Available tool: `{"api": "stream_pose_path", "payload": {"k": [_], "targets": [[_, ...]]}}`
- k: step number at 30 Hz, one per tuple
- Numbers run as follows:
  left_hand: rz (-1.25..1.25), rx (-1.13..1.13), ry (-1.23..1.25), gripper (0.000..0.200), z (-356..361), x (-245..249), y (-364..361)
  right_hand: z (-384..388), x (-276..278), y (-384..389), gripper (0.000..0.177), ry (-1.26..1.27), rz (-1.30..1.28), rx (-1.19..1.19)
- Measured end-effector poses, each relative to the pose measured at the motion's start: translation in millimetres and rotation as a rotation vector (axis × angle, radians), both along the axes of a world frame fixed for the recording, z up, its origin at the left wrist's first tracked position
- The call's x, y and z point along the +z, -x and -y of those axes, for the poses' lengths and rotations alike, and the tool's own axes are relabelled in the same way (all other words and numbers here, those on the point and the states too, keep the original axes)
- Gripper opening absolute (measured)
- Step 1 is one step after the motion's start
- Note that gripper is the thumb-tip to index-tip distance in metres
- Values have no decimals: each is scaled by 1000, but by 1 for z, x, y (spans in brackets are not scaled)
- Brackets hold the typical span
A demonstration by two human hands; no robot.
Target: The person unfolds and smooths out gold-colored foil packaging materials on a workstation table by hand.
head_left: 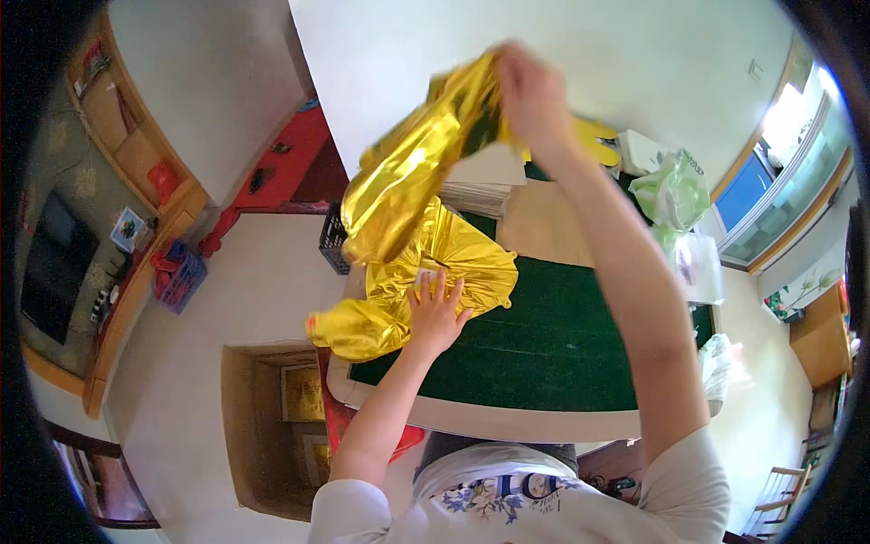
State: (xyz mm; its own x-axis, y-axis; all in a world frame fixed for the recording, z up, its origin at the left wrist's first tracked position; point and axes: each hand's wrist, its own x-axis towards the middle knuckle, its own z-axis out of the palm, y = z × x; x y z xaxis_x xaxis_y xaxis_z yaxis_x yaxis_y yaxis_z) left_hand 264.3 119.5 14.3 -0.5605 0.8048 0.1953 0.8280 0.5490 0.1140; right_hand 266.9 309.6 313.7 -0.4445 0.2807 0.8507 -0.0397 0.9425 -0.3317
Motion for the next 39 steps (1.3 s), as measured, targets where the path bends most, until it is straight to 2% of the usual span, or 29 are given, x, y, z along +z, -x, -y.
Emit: {"api": "stream_pose_path", "payload": {"k": [3, 5, 8, 11, 14, 17, 21, 23, 29, 33, 34, 37, 39], "targets": [[-5, 1, 1, 63, 0, 1, -1, -63, 51, -7, 19, -47, -149, -72], [-14, -1, 2, 62, 1, 1, -1, -31, 88, -51, 16, 222, 98, -79], [-37, -5, -15, 61, 0, -5, -1, -137, 70, -62, 20, -354, 46, -255], [-59, -12, -30, 61, 1, -9, 0, -167, 65, -110, 23, -242, 210, -558], [-80, -21, -60, 62, 2, -8, -1, -189, 65, -162, 22, -246, 252, -657], [-92, -33, -63, 61, 2, -9, 1, -164, 57, -206, 21, -213, 297, -717], [-68, -25, -40, 61, 2, -9, 2, -103, 4, -240, 16, -167, 553, -745], [-53, -12, -39, 62, 1, -3, -1, -87, -45, -254, 14, -229, 717, -621], [-7, -15, -83, 60, 0, 5, -6, 6, -199, -255, 18, -110, 910, -272], [74, -168, -311, 55, -8, 14, -29, 54, -224, -269, 40, 110, 845, 59], [108, -225, -392, 53, -14, 17, -40, 57, -213, -271, 46, 251, 1017, 92], [170, -430, -258, 51, -27, 33, -84, 16, -222, -293, 36, 746, 816, 83], [129, -551, -163, 54, -38, 28, -106, -28, -229, -304, 33, 740, 680, -362]]}}
